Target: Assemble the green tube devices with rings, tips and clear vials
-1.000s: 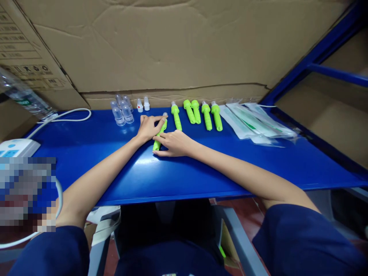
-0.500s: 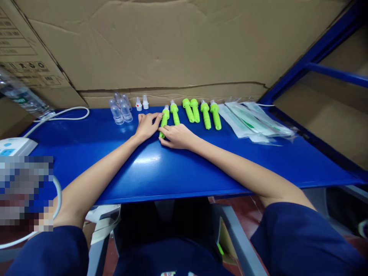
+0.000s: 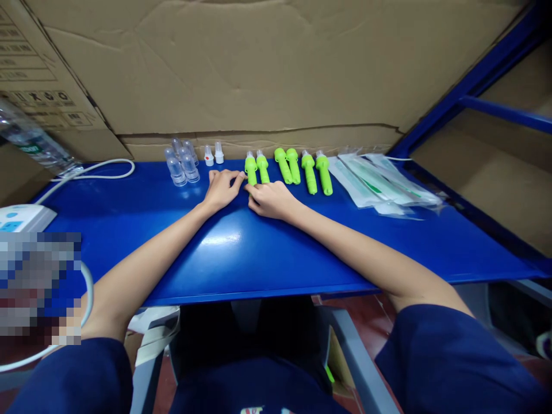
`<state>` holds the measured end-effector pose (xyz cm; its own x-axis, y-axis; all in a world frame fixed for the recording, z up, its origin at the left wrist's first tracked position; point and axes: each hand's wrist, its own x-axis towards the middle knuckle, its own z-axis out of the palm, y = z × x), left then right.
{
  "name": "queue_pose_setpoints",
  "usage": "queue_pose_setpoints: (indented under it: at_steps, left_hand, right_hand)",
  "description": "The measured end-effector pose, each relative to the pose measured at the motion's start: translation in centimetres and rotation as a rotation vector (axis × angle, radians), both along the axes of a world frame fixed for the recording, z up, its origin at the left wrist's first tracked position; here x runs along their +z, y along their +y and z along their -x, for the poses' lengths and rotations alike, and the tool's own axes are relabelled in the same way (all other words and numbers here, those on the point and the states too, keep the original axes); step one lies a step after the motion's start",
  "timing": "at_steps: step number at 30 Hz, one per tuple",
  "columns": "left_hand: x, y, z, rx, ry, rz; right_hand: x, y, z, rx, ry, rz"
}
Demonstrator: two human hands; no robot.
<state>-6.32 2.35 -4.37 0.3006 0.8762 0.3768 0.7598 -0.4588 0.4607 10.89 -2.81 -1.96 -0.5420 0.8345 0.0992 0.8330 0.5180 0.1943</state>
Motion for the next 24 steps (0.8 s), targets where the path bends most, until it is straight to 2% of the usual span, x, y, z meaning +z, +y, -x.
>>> queue_pose_setpoints:
  at_steps: [16, 20, 24]
  left_hand:
    - [-0.2, 0.3, 0.1, -0.006, 0.051, -0.007]
    - [-0.2, 0.3, 0.1, -0.01, 0.035, -0.009]
    - [0.0, 0.1, 0.0, 0.002, 0.031, -0.014]
  right_hand:
    - [0.1, 0.1, -0.2, 0.004, 0.061, -0.03]
    - [0.2, 1.7, -1.6, -0.037, 0.235, -0.164]
    - [-0.4, 4.5, -4.6, -0.133, 0.369, -0.275]
